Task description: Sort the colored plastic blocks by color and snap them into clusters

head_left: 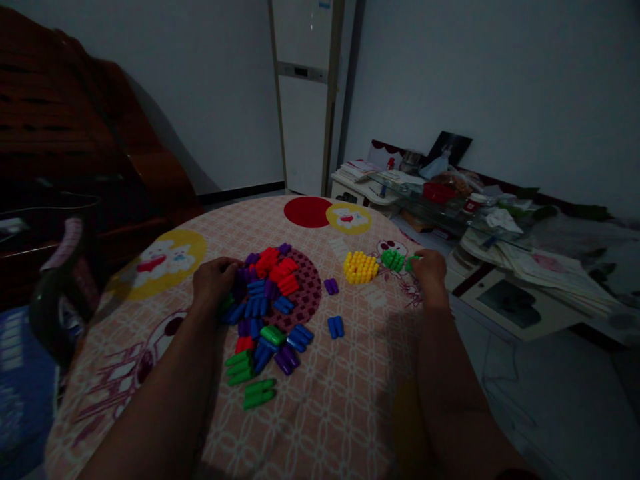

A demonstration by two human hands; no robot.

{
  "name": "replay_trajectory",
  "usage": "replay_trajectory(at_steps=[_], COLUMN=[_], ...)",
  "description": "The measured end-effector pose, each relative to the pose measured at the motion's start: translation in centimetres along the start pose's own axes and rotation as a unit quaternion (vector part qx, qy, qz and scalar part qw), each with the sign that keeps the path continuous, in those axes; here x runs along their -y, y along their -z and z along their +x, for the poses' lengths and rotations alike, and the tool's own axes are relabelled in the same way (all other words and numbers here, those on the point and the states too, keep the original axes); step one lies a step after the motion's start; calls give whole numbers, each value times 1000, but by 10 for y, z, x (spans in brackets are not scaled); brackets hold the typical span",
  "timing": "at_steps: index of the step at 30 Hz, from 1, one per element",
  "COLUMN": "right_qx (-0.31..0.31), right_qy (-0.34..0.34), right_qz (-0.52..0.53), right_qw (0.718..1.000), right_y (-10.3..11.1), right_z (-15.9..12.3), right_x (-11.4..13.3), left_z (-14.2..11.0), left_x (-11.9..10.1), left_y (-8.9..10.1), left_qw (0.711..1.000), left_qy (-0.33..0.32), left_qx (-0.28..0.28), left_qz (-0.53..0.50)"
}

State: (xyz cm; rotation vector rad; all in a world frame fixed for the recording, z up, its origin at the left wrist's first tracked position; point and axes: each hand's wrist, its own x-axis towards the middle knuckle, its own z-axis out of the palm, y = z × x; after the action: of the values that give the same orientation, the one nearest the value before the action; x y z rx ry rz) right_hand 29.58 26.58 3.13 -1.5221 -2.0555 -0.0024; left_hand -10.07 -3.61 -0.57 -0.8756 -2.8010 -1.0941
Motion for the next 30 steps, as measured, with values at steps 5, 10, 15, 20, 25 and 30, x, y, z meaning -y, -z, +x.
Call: replay_trajectory(at_steps=[5,10,15,20,25,30], right_qx=[19,49,-20,4,169,267], right_qy=[10,15,3,163,394,534], right_qz=[-6,10,41,202,266,219], right_qw=[1000,999,999,966,863,772], right_y=[-12,-13,0,6,7,10], right_z=[2,2,-2,-35,-108,-163], right_x=[1,3,23,89,159,189], left_z=[-1,-2,-5,-5,0,4], left_x=[0,-1,-4,-5,4,18], left_y=[0,1,1,2,4,14], left_qw=[1000,1000,1000,1000,987,958], left_qy=[-1,-16,-3,0,26,109], left_qx=[-2,-11,-4,-3,-32,-63], left_qz=[-6,-15,-18,-30,-154,-257])
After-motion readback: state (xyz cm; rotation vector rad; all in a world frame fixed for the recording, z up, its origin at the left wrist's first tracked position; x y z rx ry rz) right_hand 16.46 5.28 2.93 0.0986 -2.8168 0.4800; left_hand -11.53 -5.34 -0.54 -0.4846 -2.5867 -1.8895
